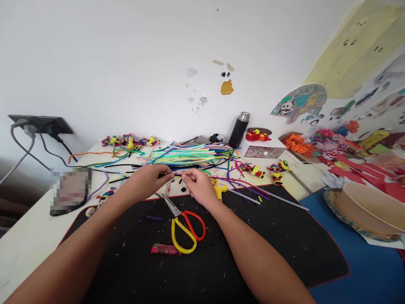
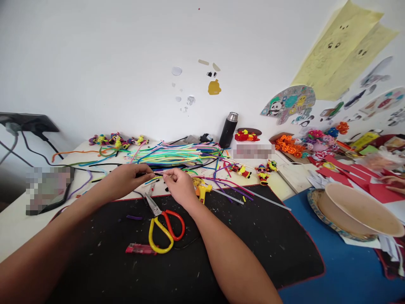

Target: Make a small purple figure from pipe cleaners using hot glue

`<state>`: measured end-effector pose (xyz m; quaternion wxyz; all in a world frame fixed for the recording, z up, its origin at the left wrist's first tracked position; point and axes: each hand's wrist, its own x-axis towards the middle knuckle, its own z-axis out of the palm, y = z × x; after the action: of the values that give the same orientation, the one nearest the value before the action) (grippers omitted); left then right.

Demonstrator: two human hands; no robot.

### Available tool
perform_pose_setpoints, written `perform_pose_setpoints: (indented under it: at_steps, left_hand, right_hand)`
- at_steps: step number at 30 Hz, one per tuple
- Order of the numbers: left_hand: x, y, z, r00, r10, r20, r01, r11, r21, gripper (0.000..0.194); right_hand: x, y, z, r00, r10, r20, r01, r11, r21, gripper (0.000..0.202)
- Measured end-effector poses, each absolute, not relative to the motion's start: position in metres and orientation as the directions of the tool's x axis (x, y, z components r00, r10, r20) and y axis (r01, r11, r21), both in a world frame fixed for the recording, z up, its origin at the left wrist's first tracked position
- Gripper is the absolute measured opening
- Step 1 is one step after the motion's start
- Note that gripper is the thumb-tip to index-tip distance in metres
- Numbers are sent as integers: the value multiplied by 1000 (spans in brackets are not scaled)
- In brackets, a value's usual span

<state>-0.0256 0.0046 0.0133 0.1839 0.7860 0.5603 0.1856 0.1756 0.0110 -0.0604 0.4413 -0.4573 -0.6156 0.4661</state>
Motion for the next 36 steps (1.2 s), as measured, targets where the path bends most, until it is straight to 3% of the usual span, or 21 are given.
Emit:
perform_pose_setpoints:
  at_steps: [6, 12, 15, 28, 36]
  left_hand:
    - [-26, 1, 19, 225, 967, 117, 797, -252, 548, 28]
    - [-18, -3, 32, 278, 959, 60, 490, -195, 850, 29]
    - [-17, -2, 33, 299, 954, 10, 405, -136, 904, 33]
    - [-8, -2, 22, 210, 971, 111, 728, -231, 646, 41]
    - [-5, -6, 21, 261, 945, 197, 774, -327, 542, 37]
  right_hand:
    - [177, 8, -60, -160, 975, 152, 255, 190, -948, 18]
    - [175, 7, -60, -144, 974, 173, 250, 205, -946, 16]
    - [174, 7, -59, -157, 977, 147, 168, 173, -970, 17]
    - [174, 3, -52, -237, 971, 23, 51, 36, -998, 13]
    - [175, 4, -50, -228, 974, 16, 86, 36, -996, 13]
